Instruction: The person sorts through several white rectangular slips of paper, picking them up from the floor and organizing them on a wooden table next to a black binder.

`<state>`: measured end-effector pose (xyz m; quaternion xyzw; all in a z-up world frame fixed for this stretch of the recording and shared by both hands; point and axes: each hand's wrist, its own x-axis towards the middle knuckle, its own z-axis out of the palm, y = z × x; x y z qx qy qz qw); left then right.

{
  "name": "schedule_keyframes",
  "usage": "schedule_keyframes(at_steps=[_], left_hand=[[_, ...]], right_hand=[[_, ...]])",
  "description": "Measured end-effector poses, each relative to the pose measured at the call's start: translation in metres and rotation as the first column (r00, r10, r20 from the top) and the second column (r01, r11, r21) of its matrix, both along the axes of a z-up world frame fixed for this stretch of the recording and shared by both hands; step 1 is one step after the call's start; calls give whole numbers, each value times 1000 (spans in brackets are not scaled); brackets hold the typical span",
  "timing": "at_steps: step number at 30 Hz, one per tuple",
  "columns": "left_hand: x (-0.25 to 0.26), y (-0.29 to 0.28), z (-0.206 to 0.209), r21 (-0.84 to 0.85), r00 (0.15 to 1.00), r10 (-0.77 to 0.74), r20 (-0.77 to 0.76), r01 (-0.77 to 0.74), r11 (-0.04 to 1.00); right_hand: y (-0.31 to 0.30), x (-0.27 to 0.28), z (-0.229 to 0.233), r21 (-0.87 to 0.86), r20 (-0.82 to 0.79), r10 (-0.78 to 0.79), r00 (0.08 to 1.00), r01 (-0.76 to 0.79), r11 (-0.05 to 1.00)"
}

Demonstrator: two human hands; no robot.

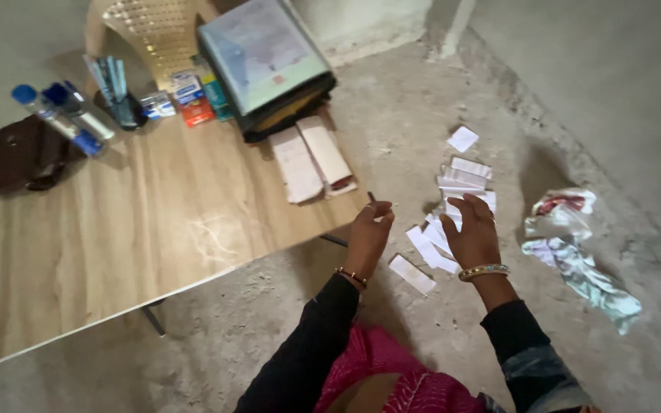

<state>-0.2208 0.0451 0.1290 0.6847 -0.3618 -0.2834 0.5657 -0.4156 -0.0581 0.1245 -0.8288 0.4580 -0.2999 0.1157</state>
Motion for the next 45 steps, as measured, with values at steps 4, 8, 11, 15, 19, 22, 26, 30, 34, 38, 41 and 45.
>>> schedule_keyframes(at_steps=[4, 8, 11, 15, 19, 22, 26, 30, 34, 38, 41, 45], left_hand=[[-57, -14, 2, 1, 999, -34, 23, 34, 999], [-141, -31, -2, -8, 998, -56, -13, 56, 998], [-207, -40, -8, -4, 993, -106, -57, 106, 994], [-269, -44, -14, 46, 973, -149, -176, 160, 986], [-298, -44, -17, 79, 975, -81, -206, 100, 992], [-302, -48, -21, 94, 979, -73, -193, 92, 991], [-294, -62, -31, 170, 984, -101, -148, 126, 977], [-282, -88, -51, 160, 979, -129, -159, 155, 975], [-264, -106, -74, 151, 972, -232, -29, 234, 961], [-245, -133, -108, 183, 976, -218, -21, 218, 959], [-237, -146, -153, 323, 970, -239, 48, 211, 923], [-233, -154, -269, 364, 966, -205, -155, 249, 898]], right_hand=[[0, -71, 0, 70, 32, -66, 997, 64, 996], [-6, -169, -10, 101, -1, -110, 994, 109, 989], [-11, -246, -22, 51, -37, -123, 992, 125, 991], [-20, -323, -41, 58, -36, -162, 986, 164, 985], [-22, -361, -52, 51, 20, -144, 989, 143, 988], [-28, -371, -60, 101, 41, -151, 988, 146, 984], [-38, -372, -74, 128, 21, -184, 983, 180, 975], [-43, -374, -89, 199, 21, -214, 977, 205, 958], [-60, -384, -112, 203, 11, -223, 975, 216, 955], [-77, -392, -139, 289, 3, -282, 959, 269, 919], [-87, -394, -171, 420, 4, -319, 948, 288, 861], [-86, -391, -249, 461, 22, -309, 951, 265, 847]])
